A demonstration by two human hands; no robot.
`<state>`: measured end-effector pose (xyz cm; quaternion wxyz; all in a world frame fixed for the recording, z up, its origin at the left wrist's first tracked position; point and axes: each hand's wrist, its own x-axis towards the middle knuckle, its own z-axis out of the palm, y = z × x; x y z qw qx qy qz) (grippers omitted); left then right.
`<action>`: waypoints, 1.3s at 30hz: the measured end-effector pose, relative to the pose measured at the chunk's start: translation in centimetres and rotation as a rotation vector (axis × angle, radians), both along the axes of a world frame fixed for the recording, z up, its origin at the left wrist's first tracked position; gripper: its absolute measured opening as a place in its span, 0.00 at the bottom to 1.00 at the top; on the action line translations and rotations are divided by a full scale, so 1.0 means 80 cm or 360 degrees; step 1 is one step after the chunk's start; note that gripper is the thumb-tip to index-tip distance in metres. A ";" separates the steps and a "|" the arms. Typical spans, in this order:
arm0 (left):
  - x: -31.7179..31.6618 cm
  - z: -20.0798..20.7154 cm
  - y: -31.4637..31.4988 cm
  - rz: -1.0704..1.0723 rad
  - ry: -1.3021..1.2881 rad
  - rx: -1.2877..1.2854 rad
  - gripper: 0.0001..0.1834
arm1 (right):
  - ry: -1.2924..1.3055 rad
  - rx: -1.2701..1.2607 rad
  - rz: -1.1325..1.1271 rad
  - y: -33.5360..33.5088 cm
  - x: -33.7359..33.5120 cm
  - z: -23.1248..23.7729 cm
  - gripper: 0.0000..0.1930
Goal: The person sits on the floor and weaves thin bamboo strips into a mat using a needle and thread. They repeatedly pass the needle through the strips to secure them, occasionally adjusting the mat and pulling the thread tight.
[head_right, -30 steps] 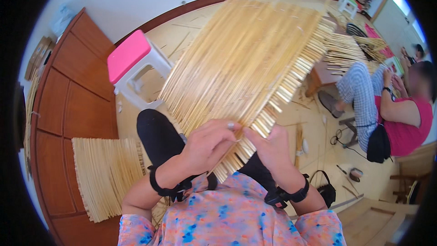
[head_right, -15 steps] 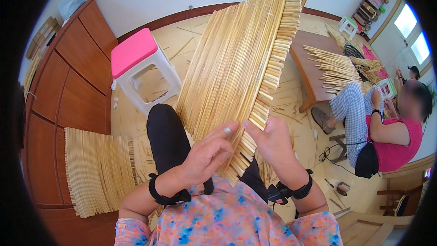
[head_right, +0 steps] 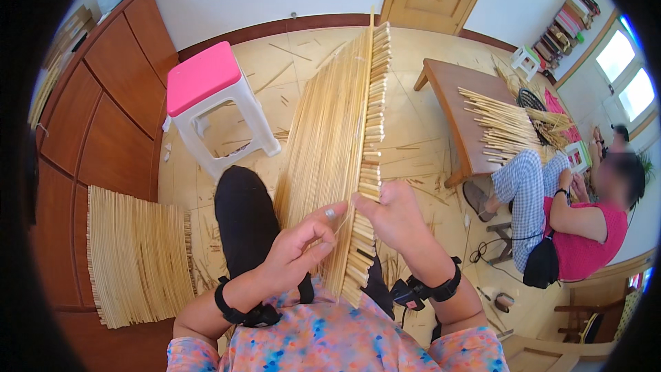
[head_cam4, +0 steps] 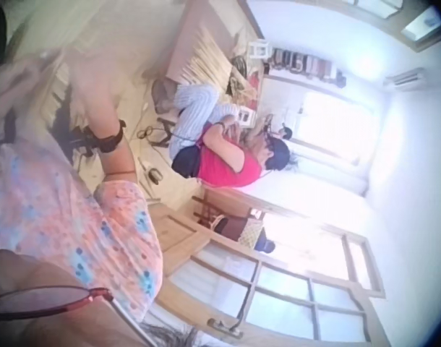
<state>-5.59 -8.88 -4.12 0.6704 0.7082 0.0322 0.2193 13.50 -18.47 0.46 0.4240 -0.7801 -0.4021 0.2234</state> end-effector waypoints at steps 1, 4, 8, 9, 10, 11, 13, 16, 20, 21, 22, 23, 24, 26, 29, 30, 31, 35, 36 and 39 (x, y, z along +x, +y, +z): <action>-0.004 0.000 0.000 -0.0005 0.0011 -0.0038 0.02 | -0.0041 -0.0088 0.0033 0.003 -0.003 0.008 0.24; -0.015 -0.002 -0.001 -0.0029 0.0034 -0.0256 0.01 | -0.0175 -0.0254 0.0129 0.009 -0.011 0.029 0.24; -0.019 0.005 0.008 -0.0041 -0.0082 -0.0373 0.01 | -0.0292 -0.0193 0.0229 0.025 -0.010 0.043 0.25; -0.021 0.009 0.012 -0.0034 -0.0084 -0.0420 0.01 | -0.0293 -0.0179 0.0253 0.029 -0.009 0.044 0.26; -0.021 0.011 0.017 -0.0025 -0.0086 -0.0468 0.01 | -0.0271 -0.0189 0.0257 0.036 -0.008 0.047 0.26; -0.021 0.009 0.023 0.0001 -0.0116 -0.0514 0.01 | -0.0248 -0.0199 0.0263 0.044 -0.007 0.051 0.26; -0.020 0.006 0.034 0.0055 -0.0193 -0.0603 0.01 | -0.0024 -0.0086 0.0283 0.051 -0.012 0.057 0.24; -0.021 0.010 0.048 0.0109 -0.0274 -0.0618 0.01 | 0.0384 0.0146 0.0298 0.050 -0.020 0.055 0.20; -0.016 0.015 0.059 0.0079 -0.0291 -0.0682 0.01 | 0.0668 0.0279 0.0239 0.024 -0.033 0.038 0.22; -0.016 0.014 0.062 0.0066 -0.0285 -0.0691 0.01 | 0.0821 0.0355 0.0230 0.021 -0.037 0.035 0.25; -0.015 0.013 0.065 0.0067 -0.0296 -0.0697 0.01 | 0.0690 0.0253 0.0249 0.020 -0.041 0.038 0.27; -0.014 0.012 0.068 0.0066 -0.0307 -0.0704 0.02 | 0.0559 0.0151 0.0266 0.018 -0.046 0.046 0.29; -0.012 0.011 0.070 0.0051 -0.0319 -0.0712 0.03 | 0.0421 0.0052 0.0269 0.017 -0.048 0.051 0.31; -0.014 0.012 0.077 0.0081 -0.0270 -0.0678 0.03 | 0.0485 0.0083 0.0262 0.025 -0.053 0.052 0.33; -0.016 0.014 0.085 0.0262 -0.0167 -0.0497 0.03 | 0.0230 -0.0092 0.0314 0.026 -0.049 0.057 0.32; -0.017 0.014 0.087 0.0341 -0.0131 -0.0420 0.03 | 0.0124 -0.0143 0.0331 0.024 -0.046 0.058 0.31; -0.018 0.017 0.091 0.0442 -0.0060 -0.0170 0.02 | 0.0018 -0.0192 0.0347 0.021 -0.044 0.058 0.30; -0.023 0.034 0.108 0.0729 0.0037 0.0571 0.01 | -0.0096 -0.0288 0.0379 0.020 -0.044 0.063 0.27; -0.023 0.035 0.110 0.0773 0.0020 0.0696 0.01 | -0.0071 -0.0299 0.0382 0.021 -0.046 0.066 0.26; -0.023 0.034 0.118 0.0784 -0.0004 0.1121 0.06 | 0.0015 -0.0271 0.0380 0.025 -0.053 0.070 0.25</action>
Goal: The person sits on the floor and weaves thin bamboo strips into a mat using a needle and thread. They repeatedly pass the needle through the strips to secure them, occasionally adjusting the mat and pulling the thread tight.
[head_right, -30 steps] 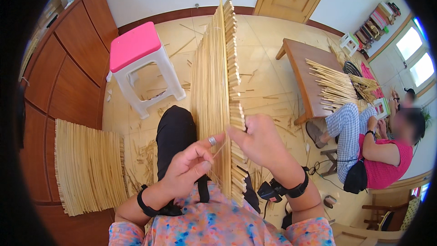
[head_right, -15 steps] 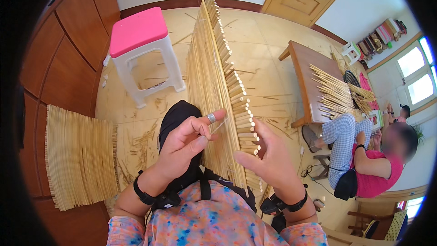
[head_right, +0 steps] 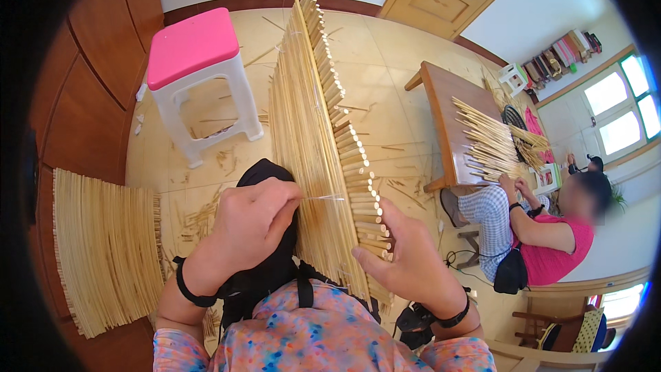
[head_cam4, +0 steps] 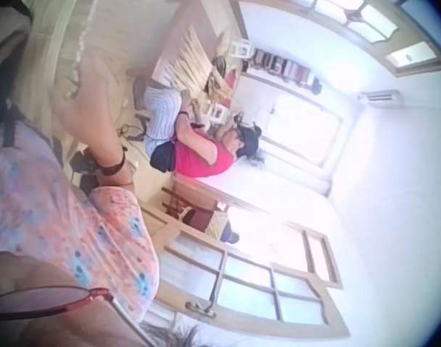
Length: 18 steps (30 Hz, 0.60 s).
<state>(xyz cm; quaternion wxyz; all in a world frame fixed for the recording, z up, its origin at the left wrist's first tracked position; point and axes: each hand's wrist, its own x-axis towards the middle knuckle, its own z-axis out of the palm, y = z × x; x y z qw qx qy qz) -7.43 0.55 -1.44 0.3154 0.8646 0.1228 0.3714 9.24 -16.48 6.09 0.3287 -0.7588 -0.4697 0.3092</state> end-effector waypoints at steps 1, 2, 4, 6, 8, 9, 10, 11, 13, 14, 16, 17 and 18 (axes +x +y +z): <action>-0.001 0.001 0.004 -0.0009 0.0029 0.0098 0.07 | 0.0027 0.0043 -0.0014 0.001 -0.003 -0.001 0.24; -0.003 0.003 0.008 -0.0019 0.0057 0.0197 0.09 | 0.0053 0.0085 -0.0028 0.002 -0.006 -0.002 0.24; -0.004 0.007 0.014 -0.0019 0.0055 0.0366 0.10 | 0.0083 0.0101 -0.0028 0.004 -0.007 -0.002 0.24; -0.004 0.010 0.019 -0.0009 -0.0004 0.0505 0.10 | 0.0090 0.0041 -0.0011 0.002 -0.003 -0.001 0.24; -0.003 0.010 0.024 -0.0018 -0.0011 0.0538 0.09 | 0.0042 -0.0043 -0.0026 0.000 -0.001 0.001 0.24; -0.003 0.011 0.026 -0.0023 -0.0016 0.0556 0.08 | 0.0017 -0.0083 -0.0034 -0.001 -0.001 0.002 0.25; -0.004 0.011 0.026 -0.0022 -0.0015 0.0558 0.08 | 0.0041 -0.0030 -0.0035 0.000 -0.001 0.000 0.25; -0.004 0.012 0.026 -0.0021 -0.0013 0.0559 0.08 | 0.0066 0.0022 -0.0036 0.000 -0.002 -0.003 0.25; -0.004 0.013 0.027 -0.0014 -0.0023 0.0562 0.08 | 0.0095 0.0046 -0.0042 0.000 -0.001 -0.004 0.25; -0.003 0.014 0.027 -0.0010 -0.0036 0.0561 0.08 | 0.0097 0.0017 -0.0050 0.000 0.000 -0.003 0.25; -0.003 0.013 0.027 -0.0004 -0.0050 0.0563 0.08 | 0.0115 -0.0009 -0.0065 -0.001 0.000 -0.002 0.25; -0.003 0.012 0.028 -0.0002 -0.0050 0.0565 0.08 | 0.0133 -0.0006 -0.0072 -0.001 0.000 -0.002 0.25; -0.003 0.011 0.028 0.0000 -0.0051 0.0568 0.08 | 0.0149 -0.0001 -0.0080 -0.001 -0.001 -0.002 0.25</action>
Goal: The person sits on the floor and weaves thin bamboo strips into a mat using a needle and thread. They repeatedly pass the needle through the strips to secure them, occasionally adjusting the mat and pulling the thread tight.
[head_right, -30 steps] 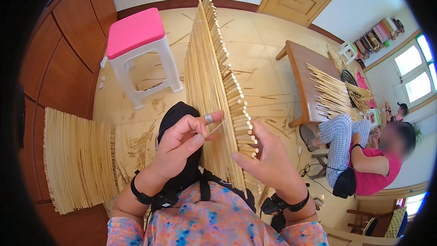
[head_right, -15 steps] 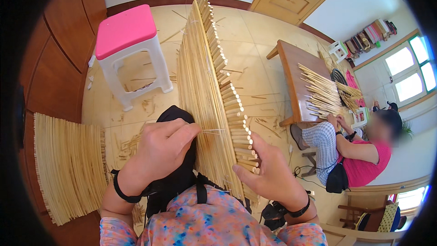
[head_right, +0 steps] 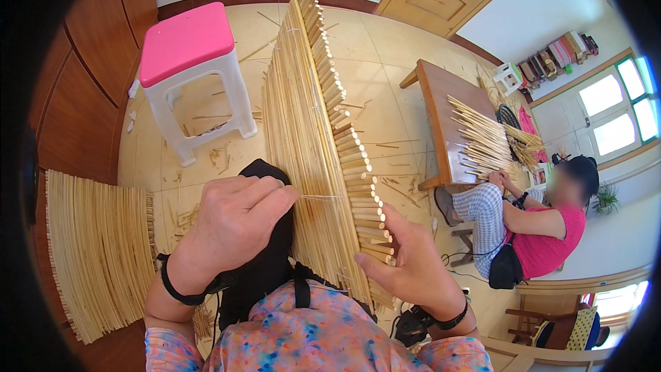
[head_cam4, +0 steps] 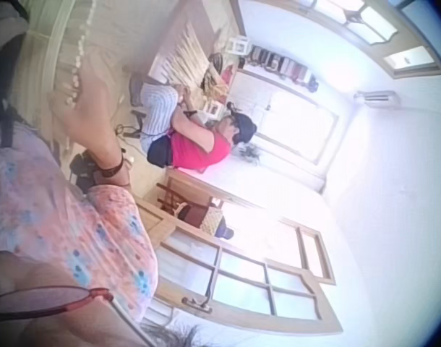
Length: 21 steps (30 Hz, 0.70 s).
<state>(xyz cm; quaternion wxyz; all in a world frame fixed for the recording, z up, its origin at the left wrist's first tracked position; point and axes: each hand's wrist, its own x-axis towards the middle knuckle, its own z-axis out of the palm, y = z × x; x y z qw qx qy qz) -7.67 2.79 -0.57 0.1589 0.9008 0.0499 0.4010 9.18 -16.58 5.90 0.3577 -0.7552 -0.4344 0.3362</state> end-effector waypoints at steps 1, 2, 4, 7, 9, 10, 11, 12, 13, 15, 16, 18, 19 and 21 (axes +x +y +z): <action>0.000 -0.001 0.000 0.0002 -0.0006 -0.0002 0.08 | 0.0018 0.0020 -0.0015 0.000 -0.001 -0.001 0.25; 0.001 -0.001 0.000 0.0004 -0.0013 -0.0004 0.08 | 0.0035 0.0040 -0.0031 0.001 -0.003 -0.002 0.25; 0.001 -0.001 -0.001 0.0010 -0.0019 -0.0009 0.08 | 0.0031 0.0057 -0.0025 0.000 -0.002 -0.004 0.24; 0.001 0.000 -0.002 0.0012 -0.0013 -0.0017 0.08 | -0.0039 0.0026 0.0018 -0.003 0.002 -0.004 0.24; 0.000 0.001 -0.002 0.0010 0.0001 -0.0012 0.09 | -0.0064 0.0001 0.0019 -0.004 0.003 -0.004 0.24; 0.000 0.001 -0.002 0.0008 -0.0002 -0.0009 0.09 | -0.0066 -0.0002 0.0015 -0.004 0.002 -0.003 0.24; 0.001 0.001 -0.002 0.0006 -0.0006 -0.0006 0.09 | -0.0046 0.0013 0.0004 -0.003 0.001 -0.003 0.24; 0.001 0.000 -0.002 0.0006 -0.0009 -0.0003 0.09 | -0.0047 0.0011 0.0003 -0.003 0.001 -0.004 0.25; 0.001 0.000 -0.002 0.0004 -0.0006 -0.0005 0.09 | -0.0048 0.0009 0.0001 -0.003 0.001 -0.004 0.25; 0.001 -0.001 -0.003 0.0001 0.0002 -0.0011 0.09 | -0.0065 -0.0013 0.0010 -0.005 0.002 -0.004 0.25; 0.000 -0.001 -0.003 0.0000 0.0007 -0.0012 0.09 | -0.0063 -0.0016 0.0012 -0.005 0.002 -0.004 0.26; 0.000 0.001 -0.004 -0.0002 0.0016 -0.0015 0.09 | -0.0014 0.0016 0.0006 -0.003 0.000 -0.003 0.27; 0.000 0.001 -0.004 -0.0002 0.0015 -0.0015 0.09 | 0.0011 0.0034 0.0003 -0.002 -0.001 -0.003 0.27; 0.000 0.001 -0.004 -0.0003 0.0011 -0.0014 0.09 | 0.0056 0.0078 -0.0009 -0.001 -0.004 -0.003 0.28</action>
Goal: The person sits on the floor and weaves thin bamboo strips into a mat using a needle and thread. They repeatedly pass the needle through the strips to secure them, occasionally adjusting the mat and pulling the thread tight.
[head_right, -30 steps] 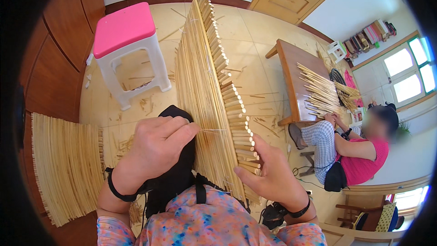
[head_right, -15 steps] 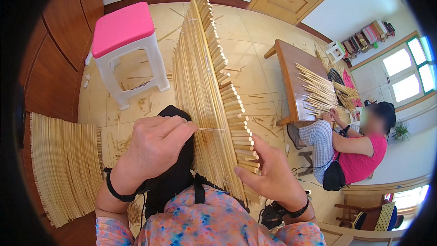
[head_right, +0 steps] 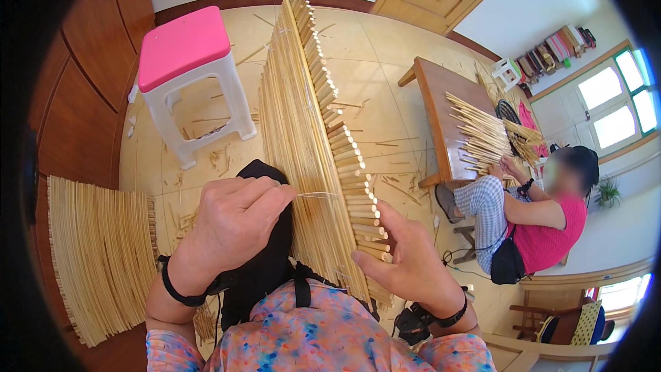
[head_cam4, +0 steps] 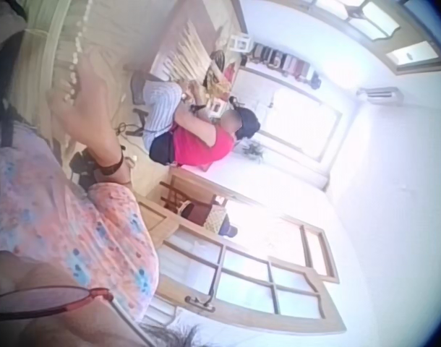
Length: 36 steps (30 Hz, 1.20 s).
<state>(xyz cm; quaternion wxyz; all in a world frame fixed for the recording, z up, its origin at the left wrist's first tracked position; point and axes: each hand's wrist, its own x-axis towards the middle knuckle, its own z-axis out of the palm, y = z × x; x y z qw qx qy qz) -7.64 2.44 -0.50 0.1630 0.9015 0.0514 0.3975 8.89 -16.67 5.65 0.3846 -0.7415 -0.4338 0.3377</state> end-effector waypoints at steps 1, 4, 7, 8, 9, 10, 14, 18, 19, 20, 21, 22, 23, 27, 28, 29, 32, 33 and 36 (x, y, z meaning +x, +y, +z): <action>0.000 -0.001 0.000 -0.0003 -0.0016 0.0001 0.09 | -0.0012 -0.0010 0.0008 0.000 0.000 0.000 0.28; 0.001 -0.001 0.001 -0.0009 -0.0041 0.0000 0.09 | -0.0036 -0.0034 0.0024 -0.001 0.002 0.001 0.28; 0.000 0.000 -0.001 -0.0007 -0.0023 0.0001 0.08 | -0.0056 -0.0057 0.0025 -0.002 0.003 0.000 0.28; 0.000 0.001 -0.001 -0.0002 -0.0015 0.0005 0.08 | -0.0074 -0.0072 0.0027 -0.003 0.005 0.000 0.28; 0.000 0.001 -0.002 0.0002 -0.0006 0.0008 0.08 | -0.0088 -0.0078 0.0033 -0.004 0.005 0.000 0.28; 0.000 0.001 -0.002 0.0002 -0.0010 0.0009 0.08 | -0.0103 -0.0084 0.0038 -0.004 0.006 0.000 0.28; 0.001 -0.001 -0.002 0.0015 -0.0038 0.0004 0.08 | -0.0085 -0.0058 0.0047 -0.003 0.006 -0.001 0.28; 0.001 0.001 -0.003 0.0005 -0.0008 0.0001 0.07 | -0.0022 0.0020 0.0014 -0.003 0.002 -0.005 0.28; 0.001 0.000 -0.003 0.0009 -0.0004 0.0007 0.07 | -0.0012 0.0023 0.0010 -0.002 0.002 -0.004 0.28; 0.001 0.000 -0.004 0.0013 0.0000 0.0012 0.07 | -0.0011 -0.0004 0.0012 -0.002 0.002 -0.002 0.28; 0.001 -0.001 -0.004 0.0017 0.0003 0.0018 0.07 | -0.0010 -0.0030 0.0014 -0.002 0.002 0.000 0.28; 0.001 0.000 -0.004 0.0018 -0.0004 0.0020 0.07 | -0.0024 -0.0049 0.0019 -0.002 0.002 0.001 0.28; 0.000 0.000 -0.004 0.0019 -0.0011 0.0022 0.07 | -0.0038 -0.0068 0.0024 -0.002 0.003 0.002 0.28; 0.001 0.000 -0.003 0.0020 -0.0031 0.0028 0.07 | -0.0074 -0.0105 0.0022 -0.006 0.006 0.000 0.28; 0.001 0.000 -0.004 0.0017 -0.0027 0.0027 0.07 | -0.0048 -0.0066 0.0014 -0.005 0.005 -0.001 0.28; 0.001 0.000 -0.004 0.0015 -0.0024 0.0026 0.07 | -0.0022 -0.0028 0.0006 -0.004 0.003 -0.003 0.28; 0.000 0.001 -0.005 0.0018 -0.0012 0.0022 0.07 | -0.0020 -0.0032 0.0013 -0.004 0.004 -0.002 0.28; 0.000 0.001 -0.006 0.0019 -0.0010 0.0020 0.07 | -0.0034 -0.0042 0.0017 -0.004 0.004 -0.002 0.28; 0.000 0.000 -0.006 0.0028 -0.0011 0.0028 0.07 | -0.0069 -0.0051 0.0025 -0.005 0.005 -0.004 0.28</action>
